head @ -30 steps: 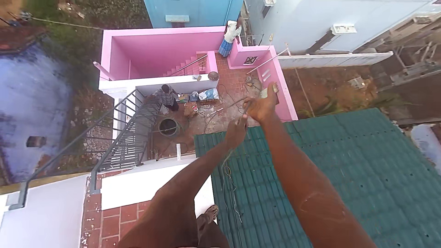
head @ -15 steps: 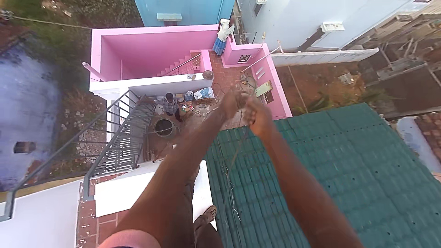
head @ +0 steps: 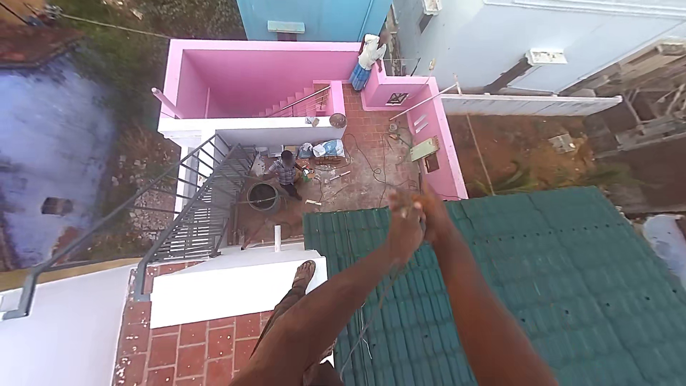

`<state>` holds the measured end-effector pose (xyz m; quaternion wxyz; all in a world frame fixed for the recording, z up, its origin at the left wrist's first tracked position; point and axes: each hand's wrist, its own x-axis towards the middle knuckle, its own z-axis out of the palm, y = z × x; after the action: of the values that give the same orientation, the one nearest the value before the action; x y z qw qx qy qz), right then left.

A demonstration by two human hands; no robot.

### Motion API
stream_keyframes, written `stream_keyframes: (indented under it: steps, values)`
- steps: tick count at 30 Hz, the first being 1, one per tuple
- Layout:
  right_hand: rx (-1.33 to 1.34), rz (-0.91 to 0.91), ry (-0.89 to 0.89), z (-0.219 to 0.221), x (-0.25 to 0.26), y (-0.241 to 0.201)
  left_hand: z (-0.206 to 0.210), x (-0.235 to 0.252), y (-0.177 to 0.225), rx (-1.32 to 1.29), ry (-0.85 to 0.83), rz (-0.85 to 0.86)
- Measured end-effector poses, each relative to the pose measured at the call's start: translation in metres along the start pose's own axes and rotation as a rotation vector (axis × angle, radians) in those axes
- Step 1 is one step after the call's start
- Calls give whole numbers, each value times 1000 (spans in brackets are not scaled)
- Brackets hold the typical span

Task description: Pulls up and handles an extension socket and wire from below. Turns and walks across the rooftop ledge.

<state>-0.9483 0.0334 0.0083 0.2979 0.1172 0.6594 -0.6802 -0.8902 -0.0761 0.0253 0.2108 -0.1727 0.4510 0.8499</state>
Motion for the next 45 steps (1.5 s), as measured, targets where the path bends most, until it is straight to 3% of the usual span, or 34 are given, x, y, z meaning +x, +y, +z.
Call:
stream_keyframes:
  steps: [4,6,8,11,15,18,20,24,27,30,34,38,43,45]
  values:
    - [-16,6,-94,-16,-77,111,-9,76,13,-390,214,-220]
    - [82,-64,14,-21,-104,144,-6,97,7,-433,214,-252]
    - [154,-107,141,-20,-109,133,-2,108,-11,-387,164,-297]
    - [181,-129,216,-21,-88,69,-5,90,-53,-158,-110,-229]
    - [239,-62,283,-18,-29,13,-12,15,-119,-32,-364,-99]
    - [357,-21,307,-19,12,3,-22,-19,-151,-54,-255,-101]
    - [355,-8,308,-20,25,3,-18,-17,-143,-46,-168,-79]
    - [99,-80,248,-34,-4,27,22,12,-64,-153,-66,-81]
    - [-7,-136,193,-49,-69,81,31,53,-40,-308,60,-157]
    - [71,-75,115,-53,-131,163,28,72,-43,-242,72,-255]
    - [81,-50,316,-62,-174,234,44,67,-71,-217,41,-296]
    - [-22,13,530,-65,-187,274,69,81,-61,-237,10,-274]
    - [-385,370,587,-88,-222,325,90,115,-23,-338,34,-135]
    - [-360,516,615,-96,-242,344,92,128,-11,-407,29,-91]
